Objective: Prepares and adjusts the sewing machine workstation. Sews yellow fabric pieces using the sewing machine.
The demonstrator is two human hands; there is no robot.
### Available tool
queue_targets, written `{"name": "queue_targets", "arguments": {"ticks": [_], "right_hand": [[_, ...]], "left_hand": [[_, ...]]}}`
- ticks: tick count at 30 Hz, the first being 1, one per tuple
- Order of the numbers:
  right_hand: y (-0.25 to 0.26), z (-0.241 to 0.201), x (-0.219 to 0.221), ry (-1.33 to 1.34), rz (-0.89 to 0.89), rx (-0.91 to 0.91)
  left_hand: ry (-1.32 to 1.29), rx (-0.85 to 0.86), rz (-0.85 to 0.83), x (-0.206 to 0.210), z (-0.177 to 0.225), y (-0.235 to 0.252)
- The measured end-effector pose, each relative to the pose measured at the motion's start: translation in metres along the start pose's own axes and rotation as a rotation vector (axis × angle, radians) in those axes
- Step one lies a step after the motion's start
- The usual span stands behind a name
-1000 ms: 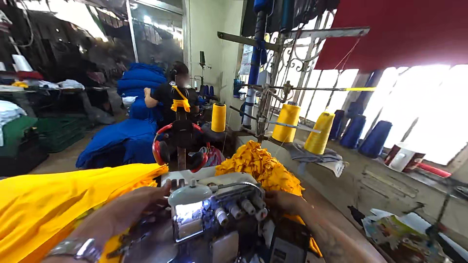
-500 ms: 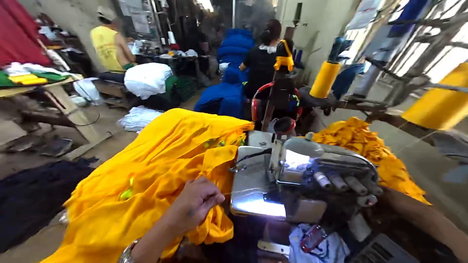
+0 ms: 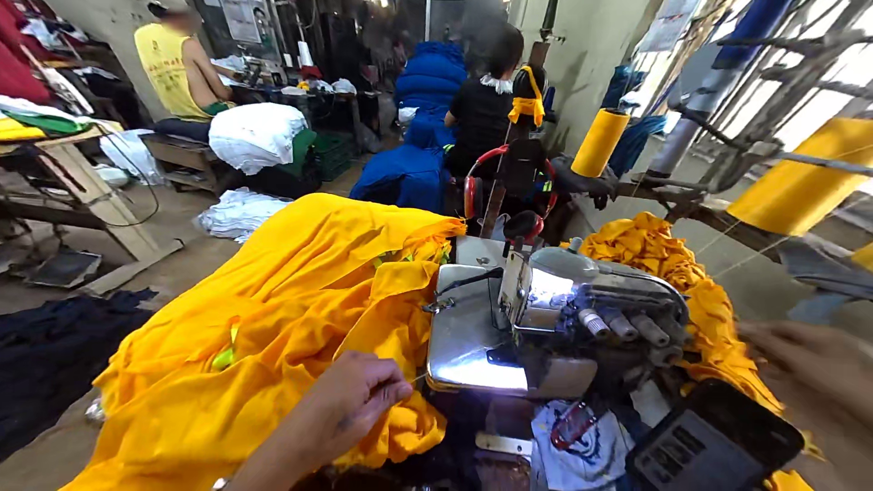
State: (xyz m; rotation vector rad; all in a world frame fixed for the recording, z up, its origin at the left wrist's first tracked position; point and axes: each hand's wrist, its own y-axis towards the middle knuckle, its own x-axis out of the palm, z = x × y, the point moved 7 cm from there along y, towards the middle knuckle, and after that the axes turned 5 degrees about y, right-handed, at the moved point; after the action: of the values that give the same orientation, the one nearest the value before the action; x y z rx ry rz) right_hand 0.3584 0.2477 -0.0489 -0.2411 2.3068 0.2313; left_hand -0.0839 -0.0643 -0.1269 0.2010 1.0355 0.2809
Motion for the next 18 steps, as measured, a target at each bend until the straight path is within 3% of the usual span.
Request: {"name": "queue_targets", "arguments": {"ticks": [1,3,6,8,11,15,18], "right_hand": [[-0.031,-0.02,-0.016,0.027,0.059,-0.008],[-0.092,-0.062,-0.013,0.083,-0.012,-0.146],[-0.14,-0.094,0.082,-0.003,-0.301,-0.33],[-0.138,-0.08,0.152,-0.155,-0.363,-0.216],[-0.128,-0.059,0.206,-0.342,-0.323,-0.037],[-0.13,-0.061,0.218,-0.517,-0.367,0.108],[-0.134,-0.07,0.207,-0.505,-0.364,0.17]], "left_hand": [[0.085,-0.01,0.022,0.003,-0.004,-0.006],[0.181,-0.053,0.041,0.009,-0.013,-0.013],[0.08,-0.085,0.018,0.011,-0.009,-0.014],[-0.058,-0.075,0.044,0.008,0.005,-0.013],[-0.016,-0.049,0.108,-0.001,0.023,-0.019],[0.249,-0.208,-0.096,0.004,0.014,-0.032],[0.267,-0.188,0.058,0.008,0.009,-0.044]]}}
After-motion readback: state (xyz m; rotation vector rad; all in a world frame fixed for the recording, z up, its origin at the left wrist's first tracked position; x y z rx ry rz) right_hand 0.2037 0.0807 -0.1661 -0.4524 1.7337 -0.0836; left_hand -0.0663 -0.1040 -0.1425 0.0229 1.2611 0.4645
